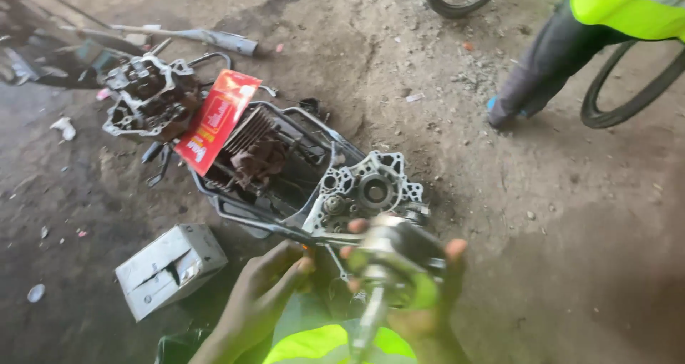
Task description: Applying sealant to an engine casing and installing the crankshaft assembly during a motorcycle engine rebuild.
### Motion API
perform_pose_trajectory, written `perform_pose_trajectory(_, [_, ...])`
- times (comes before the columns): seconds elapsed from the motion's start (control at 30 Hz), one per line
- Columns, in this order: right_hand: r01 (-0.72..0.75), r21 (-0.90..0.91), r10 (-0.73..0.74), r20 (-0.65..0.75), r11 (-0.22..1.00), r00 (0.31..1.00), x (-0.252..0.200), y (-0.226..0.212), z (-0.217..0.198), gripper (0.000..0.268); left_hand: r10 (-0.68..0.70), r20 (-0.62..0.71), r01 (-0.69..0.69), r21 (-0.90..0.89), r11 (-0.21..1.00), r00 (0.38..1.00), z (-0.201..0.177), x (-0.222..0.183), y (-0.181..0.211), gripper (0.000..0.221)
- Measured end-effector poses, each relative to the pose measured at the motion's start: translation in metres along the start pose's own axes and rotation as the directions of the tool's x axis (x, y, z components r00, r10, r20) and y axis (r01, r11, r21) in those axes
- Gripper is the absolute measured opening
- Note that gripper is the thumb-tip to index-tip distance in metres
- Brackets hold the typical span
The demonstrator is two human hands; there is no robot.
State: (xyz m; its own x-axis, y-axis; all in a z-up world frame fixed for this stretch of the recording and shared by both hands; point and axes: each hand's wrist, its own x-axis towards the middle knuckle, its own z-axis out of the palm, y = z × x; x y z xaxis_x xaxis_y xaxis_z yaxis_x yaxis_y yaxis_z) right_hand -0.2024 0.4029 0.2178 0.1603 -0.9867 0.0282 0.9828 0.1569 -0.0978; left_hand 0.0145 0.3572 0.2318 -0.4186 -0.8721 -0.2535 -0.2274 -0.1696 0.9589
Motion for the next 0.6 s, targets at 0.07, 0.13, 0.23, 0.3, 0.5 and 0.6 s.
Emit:
perform_pose_trajectory(0.07, [0.011,-0.004,-0.011,0.030,1.000,1.000,-0.006,-0.016,0.002,0.086,-0.120,-0.125,0.139,0.157,0.978,0.985,0.001,0.008,-0.032,0.026])
perform_pose_trajectory(0.13, [-0.023,0.048,0.016,0.146,0.999,0.989,-0.006,-0.034,0.000,0.082,-0.468,-0.244,0.499,0.081,0.863,0.849,-0.004,0.018,-0.059,0.025])
perform_pose_trajectory(0.23, [0.099,0.007,-0.100,0.051,0.995,0.994,-0.012,-0.030,0.009,0.068,-0.358,-0.459,0.480,0.183,0.858,0.813,-0.033,0.044,-0.141,0.024])
perform_pose_trajectory(0.3, [0.112,0.049,-0.114,0.040,0.992,0.993,-0.008,-0.024,0.010,0.062,-0.251,-0.524,0.443,0.280,0.851,0.814,-0.053,0.077,-0.156,0.038])
perform_pose_trajectory(0.5, [0.216,0.029,-0.214,-0.054,0.976,0.975,0.025,0.002,-0.002,0.053,0.166,-0.359,0.242,0.843,0.480,0.919,-0.120,0.193,-0.228,0.095])
perform_pose_trajectory(0.6, [0.223,0.019,-0.220,-0.098,0.975,0.970,0.047,0.010,-0.003,0.057,0.141,-0.274,0.212,0.913,0.348,0.951,-0.148,0.221,-0.241,0.053])
